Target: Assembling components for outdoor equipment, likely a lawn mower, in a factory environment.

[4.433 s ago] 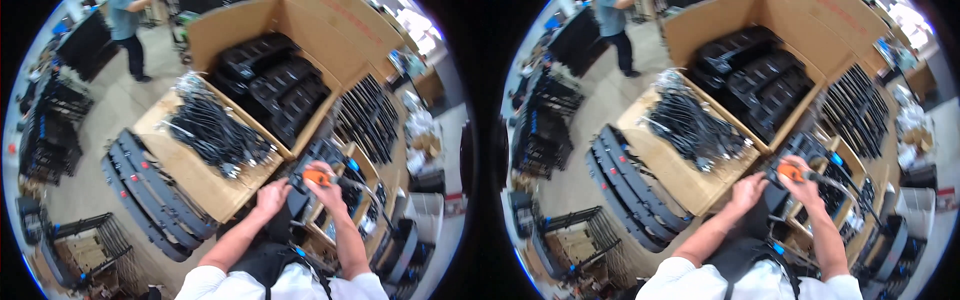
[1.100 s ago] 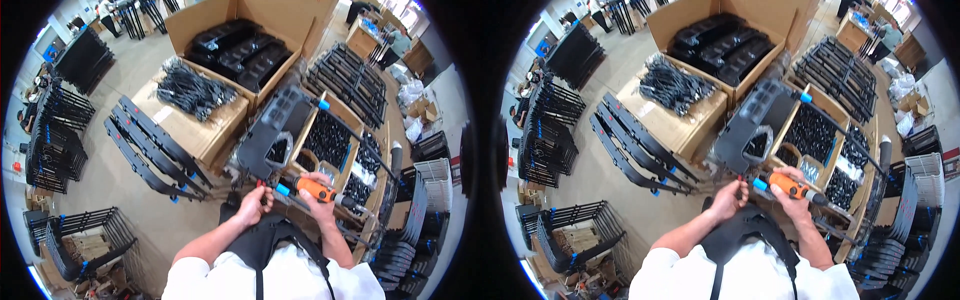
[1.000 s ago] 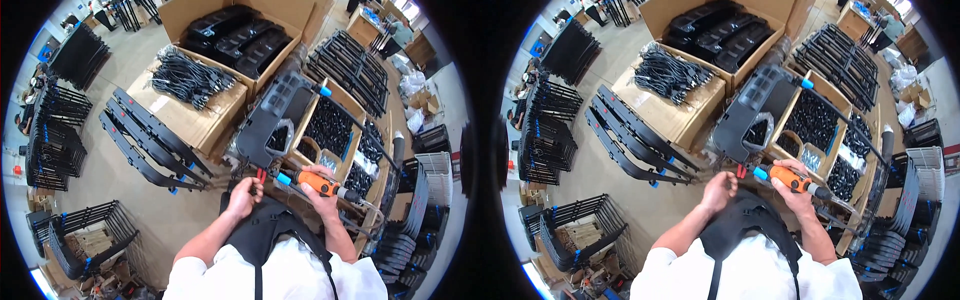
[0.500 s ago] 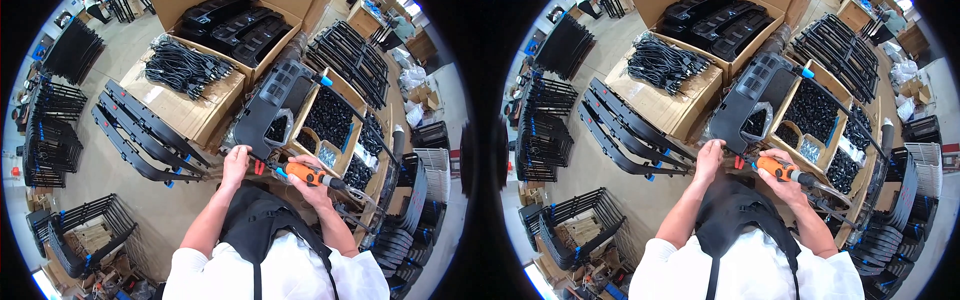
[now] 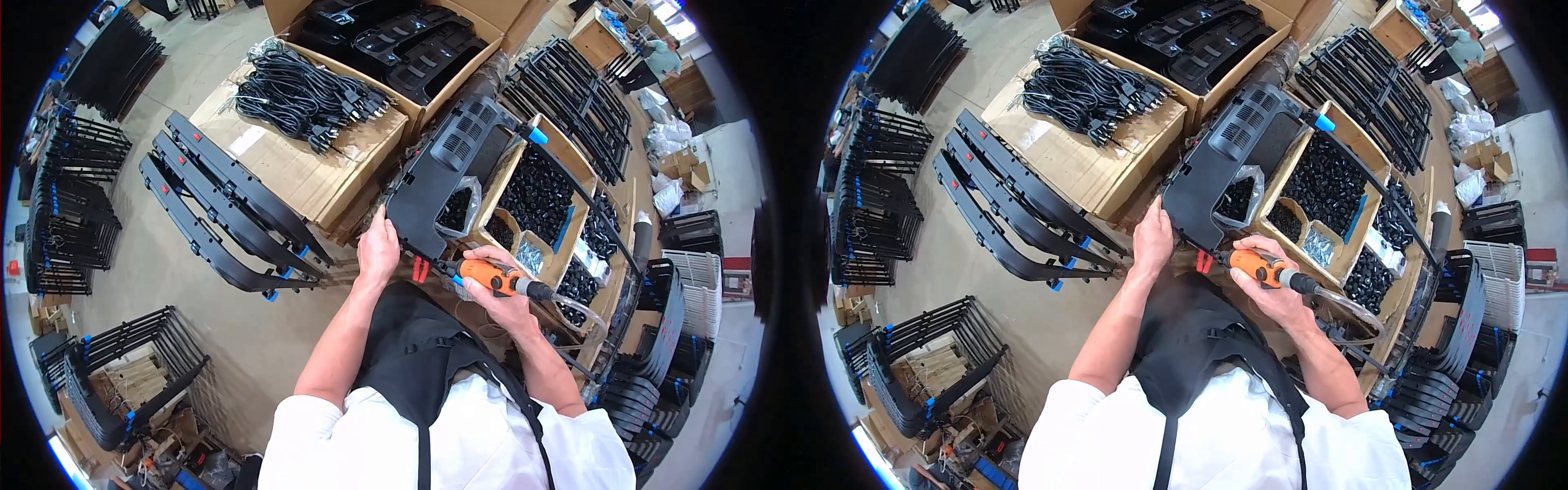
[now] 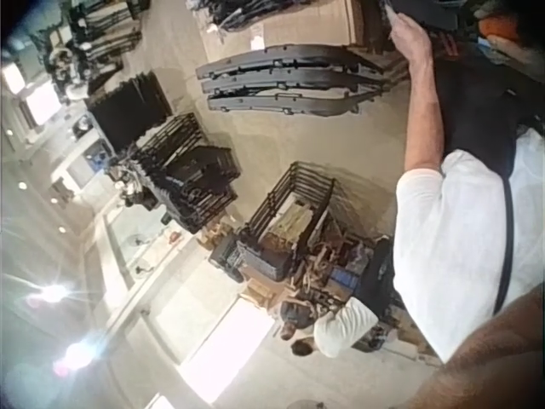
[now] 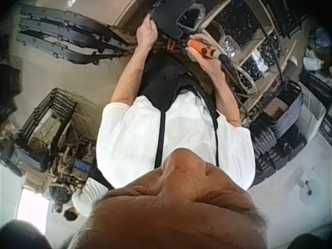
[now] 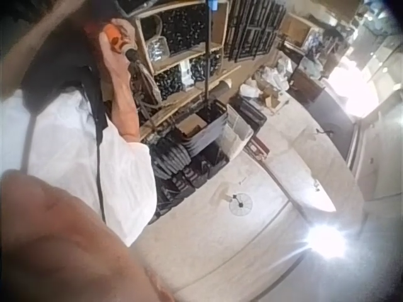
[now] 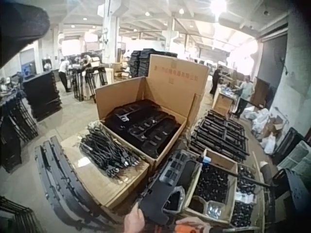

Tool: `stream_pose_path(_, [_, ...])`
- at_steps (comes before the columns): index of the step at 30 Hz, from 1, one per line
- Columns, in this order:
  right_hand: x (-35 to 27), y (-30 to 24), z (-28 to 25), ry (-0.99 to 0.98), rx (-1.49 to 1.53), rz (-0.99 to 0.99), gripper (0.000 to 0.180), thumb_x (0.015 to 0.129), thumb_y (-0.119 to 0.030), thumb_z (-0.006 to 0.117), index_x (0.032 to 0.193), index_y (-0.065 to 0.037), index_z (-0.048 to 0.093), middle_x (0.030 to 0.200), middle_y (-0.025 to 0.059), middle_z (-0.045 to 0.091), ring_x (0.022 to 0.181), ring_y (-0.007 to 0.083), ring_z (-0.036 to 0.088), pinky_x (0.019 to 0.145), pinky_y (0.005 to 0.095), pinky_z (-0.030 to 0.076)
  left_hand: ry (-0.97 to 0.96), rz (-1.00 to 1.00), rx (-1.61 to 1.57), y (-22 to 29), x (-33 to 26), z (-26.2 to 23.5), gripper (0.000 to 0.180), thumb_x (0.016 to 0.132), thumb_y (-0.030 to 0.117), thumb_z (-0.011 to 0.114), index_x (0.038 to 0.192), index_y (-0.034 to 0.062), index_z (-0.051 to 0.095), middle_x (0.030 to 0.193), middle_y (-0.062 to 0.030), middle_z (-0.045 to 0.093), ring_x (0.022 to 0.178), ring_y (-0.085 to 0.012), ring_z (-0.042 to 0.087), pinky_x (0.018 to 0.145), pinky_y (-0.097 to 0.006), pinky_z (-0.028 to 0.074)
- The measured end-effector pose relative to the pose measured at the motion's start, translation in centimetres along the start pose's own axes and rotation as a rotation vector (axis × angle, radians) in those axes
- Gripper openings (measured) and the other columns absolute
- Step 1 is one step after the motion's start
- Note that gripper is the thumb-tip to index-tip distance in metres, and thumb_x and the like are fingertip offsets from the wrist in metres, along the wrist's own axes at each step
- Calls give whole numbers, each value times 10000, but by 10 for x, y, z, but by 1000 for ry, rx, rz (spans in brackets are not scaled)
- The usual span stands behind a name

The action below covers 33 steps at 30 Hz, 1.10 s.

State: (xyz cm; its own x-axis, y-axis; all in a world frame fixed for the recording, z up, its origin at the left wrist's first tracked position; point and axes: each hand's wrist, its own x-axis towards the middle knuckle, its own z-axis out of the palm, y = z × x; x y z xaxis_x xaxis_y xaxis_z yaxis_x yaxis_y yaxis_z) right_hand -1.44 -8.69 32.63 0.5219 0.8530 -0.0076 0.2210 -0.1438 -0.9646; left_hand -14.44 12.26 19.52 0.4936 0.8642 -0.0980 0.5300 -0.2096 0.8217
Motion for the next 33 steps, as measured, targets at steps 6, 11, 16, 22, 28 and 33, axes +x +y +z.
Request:
stream_pose_path(6, [9,-3,6,-31,-101,-104,470,886,-20,816,1309,-55,615,1234,96,718,1084,188,713,979,341,578,-75,-8,187,-1,-2,-1,516,1089,248,491,1553,24,474,887,-306,732,853,-481,729,801,-581,573])
stream_pose_path(11, [17,-1,13,-60,-216,-99,410,867,-68,832,1238,-62,659,1196,93,739,1047,202,734,951,342,588,13,43,107,-19,-7,9,464,1094,247,502,1482,-6,510,951,-290,742,846,-462,728,778,-561,572])
stream_pose_path(16, [25,1,11,-166,-283,-143,383,842,-86,841,1191,-69,683,1156,97,759,1011,245,754,925,355,596,-109,-405,-756,-22,-7,-7,264,1109,248,533,1222,12,571,791,4,605,614,-71,500,543,-223,408])
stream_pose_path(22, [32,-1,7,-239,-304,-55,357,857,-80,811,1190,-45,688,1232,123,746,1112,218,726,996,361,574,-354,-506,-1278,-8,-31,-33,224,1125,262,583,1146,52,659,962,-34,718,691,-79,573,575,-234,452])
stream_pose_path(28, [37,-7,11,-261,-289,35,402,852,-88,820,1229,-47,685,1195,104,747,1091,210,720,1000,352,566,-423,-500,-1242,-8,-60,-17,207,1106,243,617,1155,57,692,881,10,688,685,-68,581,584,-225,446])
stream_pose_path(33, [32,-4,8,-158,-265,-108,425,842,-69,842,1236,-45,683,1176,99,753,1067,193,736,964,333,581,-425,-592,-1166,-5,-74,-7,137,1083,202,653,1125,76,687,881,22,672,696,-65,571,589,-224,445])
